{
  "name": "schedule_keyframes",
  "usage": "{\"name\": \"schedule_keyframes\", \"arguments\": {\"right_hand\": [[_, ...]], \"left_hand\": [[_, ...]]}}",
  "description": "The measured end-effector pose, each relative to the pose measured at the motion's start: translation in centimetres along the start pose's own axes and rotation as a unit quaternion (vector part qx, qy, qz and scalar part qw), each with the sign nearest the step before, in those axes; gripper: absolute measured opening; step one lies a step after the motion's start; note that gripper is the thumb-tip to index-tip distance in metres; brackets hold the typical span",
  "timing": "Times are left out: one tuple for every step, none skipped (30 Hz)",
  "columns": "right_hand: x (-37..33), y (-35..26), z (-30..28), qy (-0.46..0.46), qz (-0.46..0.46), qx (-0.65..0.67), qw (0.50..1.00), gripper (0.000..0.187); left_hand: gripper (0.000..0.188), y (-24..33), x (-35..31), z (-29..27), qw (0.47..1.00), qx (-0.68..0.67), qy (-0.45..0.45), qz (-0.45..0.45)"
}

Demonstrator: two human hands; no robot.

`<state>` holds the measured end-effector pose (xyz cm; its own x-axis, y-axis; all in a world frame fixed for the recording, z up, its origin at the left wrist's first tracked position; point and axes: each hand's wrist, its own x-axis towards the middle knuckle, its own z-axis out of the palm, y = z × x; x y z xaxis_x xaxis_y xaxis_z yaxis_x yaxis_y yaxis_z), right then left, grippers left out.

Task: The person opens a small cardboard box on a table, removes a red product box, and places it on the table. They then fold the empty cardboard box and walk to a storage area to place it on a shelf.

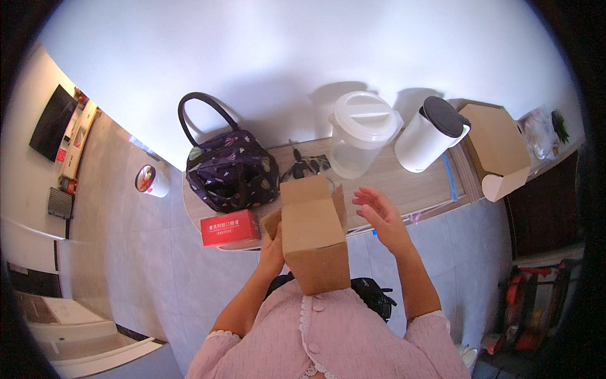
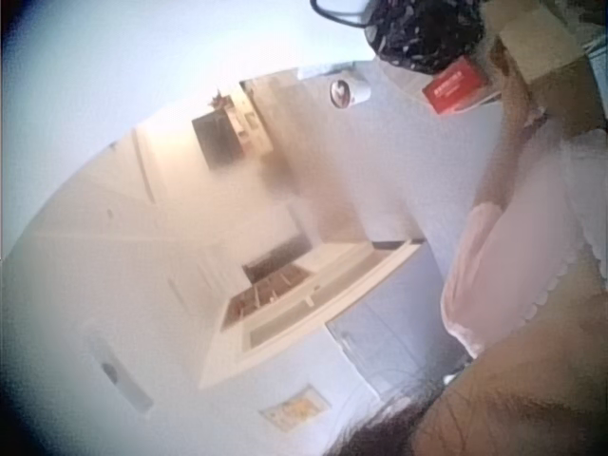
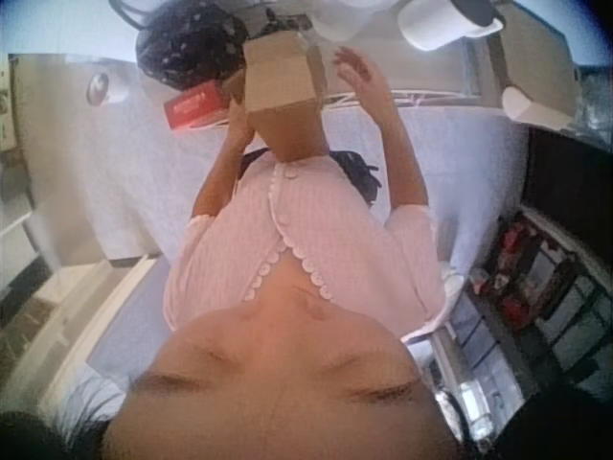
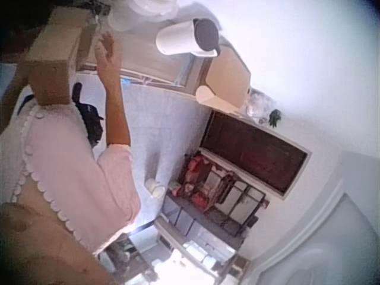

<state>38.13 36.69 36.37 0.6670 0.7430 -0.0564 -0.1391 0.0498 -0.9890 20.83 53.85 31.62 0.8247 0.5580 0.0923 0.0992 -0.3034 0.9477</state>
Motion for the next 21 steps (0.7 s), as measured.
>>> {"name": "schedule_keyframes", "arguments": {"right_hand": [[0.3, 0.2, -0.1, 0.023, -0.008, -0.024, 0.999, 0.037], [0.3, 0.2, 0.0, 0.031, -0.019, -0.03, 0.999, 0.033], [0.4, 0.1, 0.4, 0.036, -0.028, -0.036, 0.998, 0.028], [0.4, -0.1, 0.7, 0.041, -0.037, -0.042, 0.998, 0.024], [0.5, -0.5, 0.7, 0.057, -0.056, -0.039, 0.996, 0.021], [0.6, -1.2, 0.6, 0.076, -0.072, -0.037, 0.994, 0.018], [0.8, -1.8, 0.6, 0.093, -0.089, -0.032, 0.991, 0.016], [0.9, -2.1, 0.5, 0.091, -0.09, -0.031, 0.991, 0.015], [1.2, -2.4, 0.5, 0.09, -0.092, -0.03, 0.991, 0.014], [1.4, -2.7, 0.5, 0.088, -0.094, -0.029, 0.991, 0.013], [1.5, -2.8, 0.6, 0.083, -0.099, -0.033, 0.991, 0.013], [1.5, -2.9, 0.7, 0.076, -0.103, -0.037, 0.991, 0.012], [1.6, -3.1, 0.9, 0.07, -0.107, -0.04, 0.991, 0.012], [1.4, -3.6, 1.1, 0.075, -0.104, -0.051, 0.99, 0.012], [1.1, -4.5, 1.5, 0.08, -0.102, -0.062, 0.99, 0.011], [0.9, -5.3, 2.0, 0.083, -0.1, -0.073, 0.989, 0.01], [0.6, -5.8, 2.4, 0.061, -0.109, -0.115, 0.985, 0.01], [0.1, -6.2, 2.7, 0.04, -0.117, -0.158, 0.98, 0.009], [-0.2, -6.7, 3.1, 0.019, -0.125, -0.201, 0.971, 0.009], [-0.2, -7.1, 3.6, 0.006, -0.175, -0.257, 0.95, 0.012], [-0.2, -7.5, 4.3, -0.005, -0.224, -0.313, 0.923, 0.014]], "left_hand": [[0.044, -0.1, 0.1, -0.1, 0.998, 0.05, 0.001, 0.029], [0.043, -0.9, 0.2, -0.2, 0.995, 0.083, -0.005, 0.057], [0.043, -1.4, 0.2, -0.1, 0.995, 0.082, -0.006, 0.064], [0.043, -1.8, 0.4, -0.1, 0.994, 0.081, -0.007, 0.072], [0.043, -2.2, 0.6, 0.1, 0.997, 0.046, -0.006, 0.063], [0.043, -1.8, 0.9, 0.5, 0.999, -0.05, -0.009, 0.006], [0.043, -1.0, 1.3, 0.7, 0.989, -0.143, 0.001, -0.05], [0.043, 0.1, 1.5, 0.8, 0.946, -0.288, 0.011, -0.151], [0.043, 0.9, 1.8, 0.8, 0.872, -0.423, 0.021, -0.245], [0.043, 0.8, 1.9, 0.8, 0.875, -0.419, 0.022, -0.242], [0.042, 0.6, 2.0, 0.8, 0.877, -0.415, 0.023, -0.239], [0.042, 0.6, 2.2, 0.7, 0.88, -0.412, 0.025, -0.237], [0.041, 0.8, 2.3, 0.6, 0.895, -0.377, 0.036, -0.236], [0.04, 1.1, 2.5, 0.4, 0.909, -0.342, 0.047, -0.235], [0.038, 1.3, 2.7, 0.3, 0.921, -0.306, 0.058, -0.233], [0.036, 1.3, 2.7, 0.3, 0.952, -0.258, 0.074, -0.15], [0.035, 1.3, 2.8, 0.3, 0.972, -0.206, 0.089, -0.066], [0.033, 1.3, 2.8, 0.3, 0.983, -0.154, 0.102, 0.019], [0.031, 1.4, 2.7, 0.1, 0.988, -0.133, 0.074, 0.03], [0.029, 1.6, 2.4, -0.3, 0.992, -0.111, 0.046, 0.041], [0.027, 1.9, 2.2, -0.6, 0.994, -0.09, 0.017, 0.052]]}}
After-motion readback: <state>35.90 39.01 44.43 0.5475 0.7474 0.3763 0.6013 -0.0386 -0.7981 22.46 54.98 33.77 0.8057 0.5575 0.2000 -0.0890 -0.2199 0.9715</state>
